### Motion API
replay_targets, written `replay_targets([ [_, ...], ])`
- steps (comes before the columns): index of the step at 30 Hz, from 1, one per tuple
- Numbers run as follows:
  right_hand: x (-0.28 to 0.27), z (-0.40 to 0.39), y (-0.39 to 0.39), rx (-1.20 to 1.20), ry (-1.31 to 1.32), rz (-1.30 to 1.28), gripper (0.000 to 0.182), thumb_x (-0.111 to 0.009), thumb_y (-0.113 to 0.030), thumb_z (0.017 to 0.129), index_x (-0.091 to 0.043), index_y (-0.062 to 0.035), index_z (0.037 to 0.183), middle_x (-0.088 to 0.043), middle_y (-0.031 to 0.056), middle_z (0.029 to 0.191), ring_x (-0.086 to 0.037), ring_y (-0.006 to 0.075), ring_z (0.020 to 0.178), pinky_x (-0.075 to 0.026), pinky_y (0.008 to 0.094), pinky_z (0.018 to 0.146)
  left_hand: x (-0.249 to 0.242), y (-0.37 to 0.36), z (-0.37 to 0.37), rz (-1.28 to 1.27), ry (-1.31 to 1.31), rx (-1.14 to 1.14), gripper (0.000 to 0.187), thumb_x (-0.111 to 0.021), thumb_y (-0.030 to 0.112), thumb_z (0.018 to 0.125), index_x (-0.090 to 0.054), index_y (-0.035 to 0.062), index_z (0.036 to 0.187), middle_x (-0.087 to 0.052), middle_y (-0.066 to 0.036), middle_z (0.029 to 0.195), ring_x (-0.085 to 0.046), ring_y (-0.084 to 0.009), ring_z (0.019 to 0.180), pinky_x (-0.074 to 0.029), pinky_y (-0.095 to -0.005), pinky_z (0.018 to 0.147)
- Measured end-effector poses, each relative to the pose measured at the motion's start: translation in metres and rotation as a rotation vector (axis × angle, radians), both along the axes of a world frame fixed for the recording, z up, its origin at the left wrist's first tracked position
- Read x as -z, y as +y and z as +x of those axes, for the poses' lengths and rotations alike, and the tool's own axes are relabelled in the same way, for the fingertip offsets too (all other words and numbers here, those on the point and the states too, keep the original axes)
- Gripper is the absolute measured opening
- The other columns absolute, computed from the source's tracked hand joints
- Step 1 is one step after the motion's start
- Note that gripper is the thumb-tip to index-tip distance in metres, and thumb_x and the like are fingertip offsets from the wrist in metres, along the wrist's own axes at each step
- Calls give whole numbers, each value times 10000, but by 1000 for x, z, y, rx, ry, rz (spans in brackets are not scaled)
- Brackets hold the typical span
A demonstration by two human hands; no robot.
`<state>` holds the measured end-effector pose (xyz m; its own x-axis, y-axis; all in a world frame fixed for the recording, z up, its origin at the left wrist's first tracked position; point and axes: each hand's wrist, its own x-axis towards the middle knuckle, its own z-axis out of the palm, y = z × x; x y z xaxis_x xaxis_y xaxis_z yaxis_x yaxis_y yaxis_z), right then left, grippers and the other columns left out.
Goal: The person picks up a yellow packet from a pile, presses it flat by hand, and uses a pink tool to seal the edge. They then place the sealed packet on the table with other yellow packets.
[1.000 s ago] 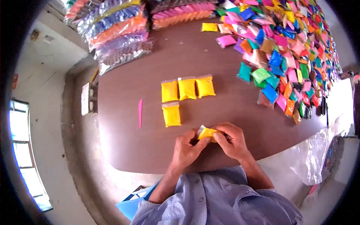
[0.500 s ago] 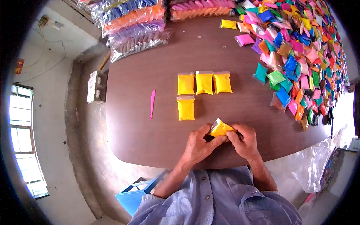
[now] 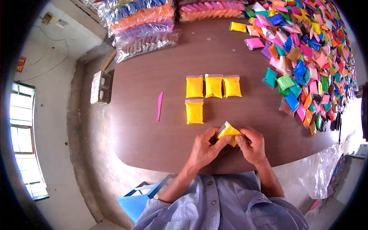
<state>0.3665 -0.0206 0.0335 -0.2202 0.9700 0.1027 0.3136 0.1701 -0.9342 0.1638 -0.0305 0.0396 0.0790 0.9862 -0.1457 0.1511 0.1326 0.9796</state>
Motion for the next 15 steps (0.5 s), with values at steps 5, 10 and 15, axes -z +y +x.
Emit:
replay_targets([
  [5, -6, -6, 2, 28, -2, 37, 158, -702, -93, 936, -695, 17, 1049, -708, 119, 888, -660, 178, 746, -521, 318, 667, 7, 0, 0, 91, 14, 18, 243, -780, 192, 945, -719, -12, 1064, -688, -92, 812, -612, -125, 713, -511, -306, 648],
  [10, 9, 1, -1, 43, -5, 40, 138, -712, -93, 931, -699, 11, 1019, -706, 114, 905, -653, 166, 744, -518, 310, 655, -8, -2, 1, -46, 108, 71, 234, -789, 174, 937, -731, -13, 1063, -702, -81, 811, -622, -111, 726, -517, -292, 661],
  [15, 4, -1, -1, 45, 18, 4, 130, -720, -90, 928, -698, 13, 1004, -700, 104, 914, -646, 134, 746, -508, 283, 637, -2, 0, 1, -78, -28, 31, 203, -783, 151, 936, -739, -12, 1048, -727, -19, 867, -627, -65, 802, -514, -243, 712],
])
